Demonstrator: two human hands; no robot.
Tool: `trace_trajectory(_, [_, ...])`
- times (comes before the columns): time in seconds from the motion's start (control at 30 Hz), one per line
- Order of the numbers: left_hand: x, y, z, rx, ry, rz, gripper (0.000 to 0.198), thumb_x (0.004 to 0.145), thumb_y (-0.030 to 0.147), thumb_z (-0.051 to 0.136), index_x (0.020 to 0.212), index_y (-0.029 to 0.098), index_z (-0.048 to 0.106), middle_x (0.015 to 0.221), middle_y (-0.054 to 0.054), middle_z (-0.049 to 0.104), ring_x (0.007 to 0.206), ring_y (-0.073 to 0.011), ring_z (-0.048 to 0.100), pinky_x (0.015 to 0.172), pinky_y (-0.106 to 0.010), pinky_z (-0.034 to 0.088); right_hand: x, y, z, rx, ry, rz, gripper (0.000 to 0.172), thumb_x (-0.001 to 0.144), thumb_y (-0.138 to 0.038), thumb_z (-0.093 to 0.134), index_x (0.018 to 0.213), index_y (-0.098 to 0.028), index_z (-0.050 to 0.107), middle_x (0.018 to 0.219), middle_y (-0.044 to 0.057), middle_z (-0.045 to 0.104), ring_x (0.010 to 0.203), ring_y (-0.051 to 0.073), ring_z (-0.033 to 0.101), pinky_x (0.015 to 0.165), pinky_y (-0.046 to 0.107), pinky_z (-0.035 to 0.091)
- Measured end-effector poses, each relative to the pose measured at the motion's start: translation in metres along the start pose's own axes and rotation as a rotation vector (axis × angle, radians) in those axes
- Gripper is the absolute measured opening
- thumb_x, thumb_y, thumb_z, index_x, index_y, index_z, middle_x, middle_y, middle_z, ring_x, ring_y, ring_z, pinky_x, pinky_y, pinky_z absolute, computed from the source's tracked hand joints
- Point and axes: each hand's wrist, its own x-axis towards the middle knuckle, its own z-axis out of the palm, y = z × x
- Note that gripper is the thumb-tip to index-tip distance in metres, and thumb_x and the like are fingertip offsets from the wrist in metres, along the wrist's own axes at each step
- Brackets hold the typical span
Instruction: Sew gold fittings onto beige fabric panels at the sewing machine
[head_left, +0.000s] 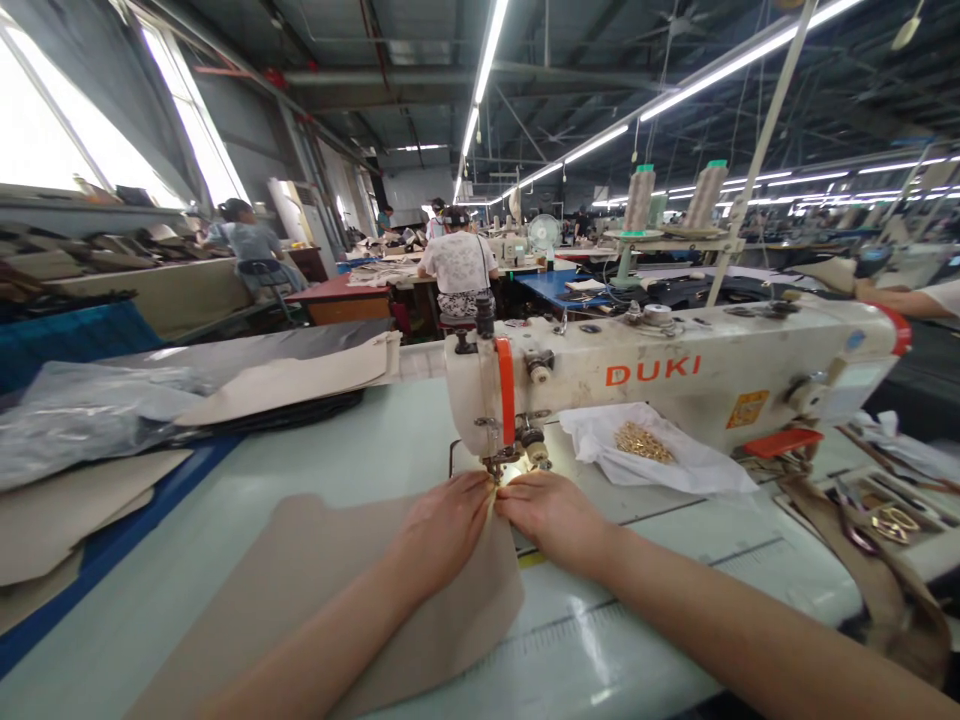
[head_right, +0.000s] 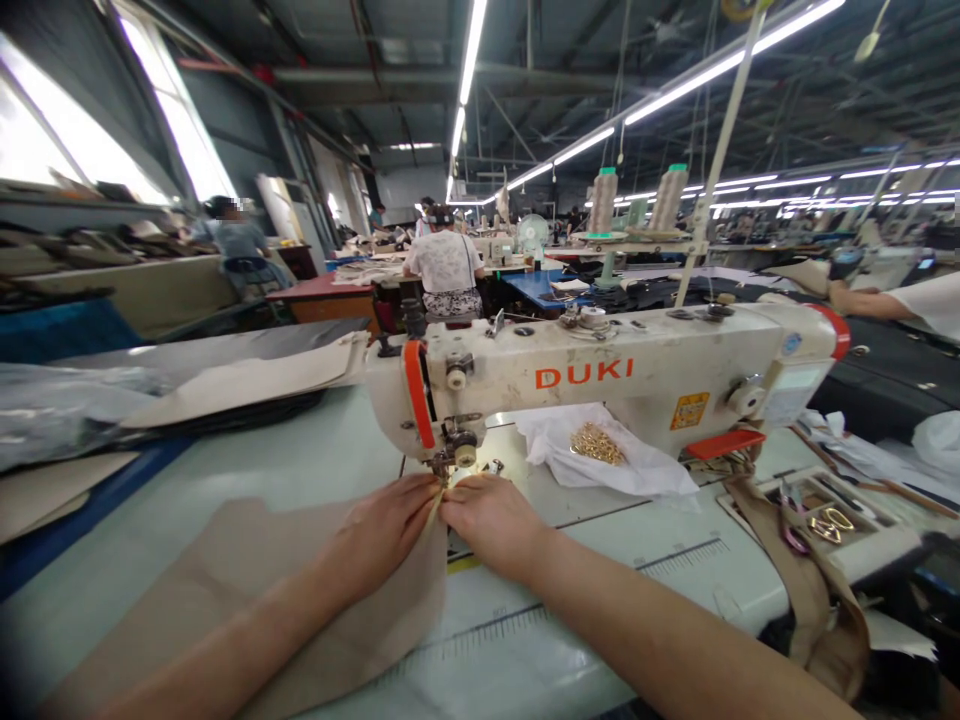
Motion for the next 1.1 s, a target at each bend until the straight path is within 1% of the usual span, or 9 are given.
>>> trace_trajectory(0.2, [-0.002,0.002,-0.001,-0.028,0.013,-0.043,0.031,0.090,0.021,0.035,0.105,0.017,0.062,0.111,-0.008,0.066,0.101,-0.0196,0.061,0.092,-0.034,0.048,-0.001,-0.001,-0.001,-0.025,0.009,-0.024,0.008,0.088,-0.019,0.055,0.090,-0.016,0.062,0.091,0.005,0.068,0.092,0.018,0.059,0.084,0.028,0.043])
trace_trajectory(0.37, [-0.036,0.011,-0.011,-0.060,0.008,-0.109,0.032,0.089,0.021,0.037,0.108,0.018,0.062,0.113,-0.007,0.064,0.103,-0.0180,0.060,0.094,-0.032,0.047,-0.006,-0.009,-0.001,0.018,0.113,-0.112,0.016,0.091,-0.025,0.050,0.083,-0.019,0.064,0.084,0.003,0.069,0.084,0.017,0.061,0.080,0.028,0.045])
trace_trajectory(0.53, [-0.068,0.026,-0.024,-0.173,-0.034,-0.218,0.033,0.089,0.023,0.039,0.116,0.022,0.058,0.122,-0.004,0.060,0.112,-0.0171,0.055,0.102,-0.032,0.041,-0.011,-0.012,0.000,0.092,0.222,-0.085,0.019,0.090,-0.026,0.050,0.081,-0.018,0.065,0.079,0.004,0.068,0.077,0.017,0.061,0.075,0.029,0.046])
trace_trajectory(0.7, [-0.098,0.053,-0.054,-0.344,-0.057,-0.404,0.065,0.082,0.030,0.053,0.141,0.023,0.027,0.147,-0.006,0.032,0.134,-0.0218,0.029,0.111,-0.041,0.027,-0.019,-0.015,-0.002,0.137,0.251,-0.055,0.025,0.092,-0.026,0.045,0.080,-0.018,0.065,0.075,0.005,0.067,0.073,0.016,0.060,0.072,0.029,0.046])
trace_trajectory(0.8, [-0.132,0.064,-0.067,-0.344,-0.190,-0.365,0.093,0.071,0.044,0.065,0.145,0.025,0.011,0.152,-0.007,0.015,0.138,-0.0279,0.014,0.112,-0.048,0.018,-0.023,-0.014,-0.002,0.156,0.253,-0.030,0.026,0.092,-0.026,0.043,0.080,-0.019,0.064,0.076,0.005,0.067,0.071,0.016,0.060,0.069,0.029,0.046])
trace_trajectory(0.87, [-0.161,0.062,-0.068,-0.290,-0.360,-0.344,0.095,0.064,0.045,0.070,0.143,0.026,0.022,0.151,-0.008,0.019,0.137,-0.0330,0.016,0.111,-0.053,0.017,-0.024,-0.013,0.000,0.172,0.249,-0.024,0.025,0.092,-0.026,0.043,0.080,-0.019,0.064,0.076,0.004,0.066,0.071,0.016,0.060,0.069,0.028,0.046])
trace_trajectory(0.93, [-0.192,0.051,-0.072,-0.204,-0.415,-0.412,0.077,0.066,0.039,0.068,0.137,0.027,0.039,0.146,-0.007,0.031,0.134,-0.0345,0.026,0.109,-0.053,0.021,-0.024,-0.013,0.001,0.189,0.236,-0.021,0.025,0.092,-0.026,0.043,0.081,-0.020,0.063,0.077,0.003,0.066,0.071,0.016,0.061,0.068,0.028,0.047])
trace_trajectory(1.03, [-0.221,0.020,-0.097,-0.082,-0.119,-0.692,0.040,0.085,0.033,0.044,0.123,0.027,0.055,0.128,-0.004,0.056,0.117,-0.0226,0.053,0.102,-0.035,0.040,-0.023,-0.013,0.003,0.198,0.205,-0.010,0.025,0.093,-0.027,0.042,0.080,-0.021,0.063,0.077,0.003,0.065,0.071,0.016,0.060,0.068,0.028,0.047])
trace_trajectory(1.1, [-0.219,-0.006,-0.129,0.020,0.034,-0.890,0.040,0.090,0.036,0.030,0.106,0.022,0.064,0.097,-0.004,0.072,0.092,-0.0218,0.066,0.080,-0.030,0.053,-0.022,-0.014,0.004,0.194,0.193,-0.010,0.026,0.093,-0.027,0.041,0.079,-0.021,0.062,0.076,0.003,0.065,0.070,0.016,0.060,0.066,0.028,0.047])
